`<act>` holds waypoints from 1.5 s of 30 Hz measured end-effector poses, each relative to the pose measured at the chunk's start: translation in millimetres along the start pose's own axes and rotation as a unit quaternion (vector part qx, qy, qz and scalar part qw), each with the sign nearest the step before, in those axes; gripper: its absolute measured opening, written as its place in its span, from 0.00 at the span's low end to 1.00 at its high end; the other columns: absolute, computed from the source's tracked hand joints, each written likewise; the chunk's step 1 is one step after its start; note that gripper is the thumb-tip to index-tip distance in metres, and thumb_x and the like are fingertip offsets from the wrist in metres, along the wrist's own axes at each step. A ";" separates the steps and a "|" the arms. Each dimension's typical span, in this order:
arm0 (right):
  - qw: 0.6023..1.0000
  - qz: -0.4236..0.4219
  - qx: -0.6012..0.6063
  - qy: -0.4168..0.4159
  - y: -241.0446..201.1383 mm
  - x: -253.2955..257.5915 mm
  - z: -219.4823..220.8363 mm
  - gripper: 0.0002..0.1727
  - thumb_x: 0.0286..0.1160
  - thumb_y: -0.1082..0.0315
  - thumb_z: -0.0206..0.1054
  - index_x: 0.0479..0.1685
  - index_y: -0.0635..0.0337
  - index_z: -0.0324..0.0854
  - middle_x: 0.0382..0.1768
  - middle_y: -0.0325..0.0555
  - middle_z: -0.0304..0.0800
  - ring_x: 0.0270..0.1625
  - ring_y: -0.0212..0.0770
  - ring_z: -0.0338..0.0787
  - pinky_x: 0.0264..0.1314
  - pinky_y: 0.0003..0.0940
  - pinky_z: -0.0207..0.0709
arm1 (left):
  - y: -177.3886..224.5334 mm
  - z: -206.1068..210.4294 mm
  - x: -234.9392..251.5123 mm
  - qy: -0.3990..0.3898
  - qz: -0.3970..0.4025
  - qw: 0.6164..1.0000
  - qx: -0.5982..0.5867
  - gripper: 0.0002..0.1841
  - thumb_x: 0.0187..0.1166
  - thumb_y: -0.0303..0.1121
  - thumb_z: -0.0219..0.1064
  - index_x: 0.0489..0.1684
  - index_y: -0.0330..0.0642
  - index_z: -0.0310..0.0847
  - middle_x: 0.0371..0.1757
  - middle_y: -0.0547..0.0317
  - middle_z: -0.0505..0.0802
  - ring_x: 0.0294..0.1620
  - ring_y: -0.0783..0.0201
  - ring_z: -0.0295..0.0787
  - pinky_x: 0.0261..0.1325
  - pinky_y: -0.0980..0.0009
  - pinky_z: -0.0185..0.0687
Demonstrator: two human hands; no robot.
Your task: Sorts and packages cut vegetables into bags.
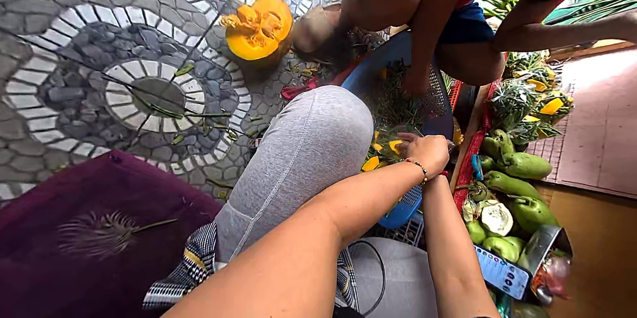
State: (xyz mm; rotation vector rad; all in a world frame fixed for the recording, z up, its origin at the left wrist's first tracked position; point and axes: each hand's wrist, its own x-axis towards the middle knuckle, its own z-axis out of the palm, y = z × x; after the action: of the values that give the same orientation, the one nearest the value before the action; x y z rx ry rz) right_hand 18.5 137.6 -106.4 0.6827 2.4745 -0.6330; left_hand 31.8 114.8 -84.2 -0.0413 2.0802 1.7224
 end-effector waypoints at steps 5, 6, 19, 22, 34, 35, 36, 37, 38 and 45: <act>0.940 -0.042 0.337 -0.044 57.8 96.3 -1.5 0.27 0.86 0.79 0.40 0.86 0.64 0.55 0.71 0.63 0.75 0.62 0.49 0.89 0.64 0.40 0.84 | -3.1 6.4 7.0 0.009 -0.010 1.000 0.010 0.22 0.96 0.43 0.46 0.73 0.40 0.76 0.61 0.35 0.89 0.67 0.37 0.87 0.62 0.40 0.84; 0.932 -0.035 0.357 -0.047 58.0 100.5 2.0 0.28 0.85 0.80 0.39 0.86 0.65 0.53 0.75 0.64 0.74 0.67 0.49 0.87 0.67 0.39 0.82 | -4.6 6.9 8.6 0.018 -0.012 1.000 0.015 0.22 0.95 0.44 0.48 0.77 0.41 0.73 0.60 0.37 0.90 0.66 0.38 0.88 0.63 0.41 0.84; 0.989 -0.135 0.007 -0.054 56.6 143.1 29.2 0.30 0.80 0.66 0.72 0.76 0.68 0.67 0.60 0.64 0.84 0.50 0.53 0.91 0.53 0.49 0.88 | -8.9 3.5 13.9 0.005 0.001 0.998 -0.059 0.43 0.83 0.19 0.60 0.98 0.45 0.37 0.79 0.31 0.76 0.63 0.36 0.88 0.63 0.44 0.86; 0.983 -0.155 -0.101 -0.010 51.8 149.5 30.4 0.24 0.85 0.61 0.66 0.72 0.67 0.75 0.60 0.65 0.88 0.57 0.57 0.91 0.62 0.57 0.83 | -10.0 3.4 14.6 0.008 0.005 0.998 -0.059 0.44 0.84 0.20 0.59 0.98 0.46 0.35 0.78 0.31 0.76 0.62 0.37 0.89 0.63 0.45 0.86; 0.987 -0.075 -0.058 -0.132 33.6 132.1 -4.2 0.26 0.87 0.62 0.66 0.78 0.69 0.72 0.69 0.65 0.83 0.63 0.55 0.89 0.66 0.47 0.82 | -6.8 4.1 17.1 0.015 0.021 0.997 -0.068 0.40 0.87 0.21 0.56 0.98 0.45 0.35 0.78 0.31 0.77 0.66 0.37 0.87 0.65 0.45 0.85; 0.987 -0.074 -0.062 -0.126 34.1 131.7 -3.4 0.27 0.90 0.56 0.61 0.77 0.69 0.73 0.69 0.65 0.84 0.64 0.56 0.90 0.67 0.49 0.82 | -6.6 4.8 16.9 0.012 0.021 0.997 -0.067 0.40 0.88 0.21 0.56 0.98 0.45 0.36 0.78 0.31 0.77 0.65 0.38 0.88 0.65 0.46 0.85; 0.988 -0.075 -0.068 -0.113 35.4 133.7 -1.7 0.29 0.92 0.52 0.58 0.76 0.69 0.74 0.68 0.65 0.85 0.64 0.57 0.90 0.67 0.51 0.82 | -6.4 5.4 16.7 0.008 0.020 0.998 -0.065 0.39 0.88 0.22 0.55 0.98 0.45 0.36 0.78 0.31 0.76 0.65 0.38 0.88 0.65 0.46 0.85; 0.990 -0.080 -0.067 -0.098 38.5 138.5 1.3 0.29 0.91 0.51 0.58 0.75 0.69 0.75 0.65 0.65 0.86 0.62 0.56 0.90 0.66 0.52 0.83 | -6.8 6.2 17.0 0.006 0.019 0.998 -0.062 0.40 0.88 0.22 0.55 0.98 0.45 0.36 0.79 0.31 0.76 0.64 0.38 0.88 0.65 0.46 0.85; 0.991 -0.087 -0.061 -0.080 41.4 142.9 5.3 0.28 0.90 0.51 0.60 0.73 0.69 0.77 0.63 0.65 0.86 0.61 0.56 0.90 0.66 0.52 0.83 | -7.9 7.1 17.5 0.005 0.018 0.998 -0.061 0.40 0.88 0.22 0.55 0.98 0.45 0.36 0.79 0.31 0.76 0.63 0.38 0.89 0.64 0.46 0.86; 0.996 -0.079 0.019 -0.040 43.7 144.1 20.6 0.25 0.88 0.67 0.61 0.82 0.59 0.71 0.70 0.64 0.82 0.63 0.56 0.88 0.64 0.53 0.83 | -11.5 5.5 18.3 0.004 0.011 0.998 -0.055 0.43 0.84 0.20 0.59 0.98 0.44 0.35 0.77 0.29 0.77 0.64 0.37 0.88 0.64 0.45 0.85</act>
State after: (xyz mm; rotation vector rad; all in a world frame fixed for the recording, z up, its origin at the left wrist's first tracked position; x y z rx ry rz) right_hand -58.4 208.9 -216.4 0.4703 2.4634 -0.7538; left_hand 20.3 122.0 -102.0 -0.0582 1.9972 1.8522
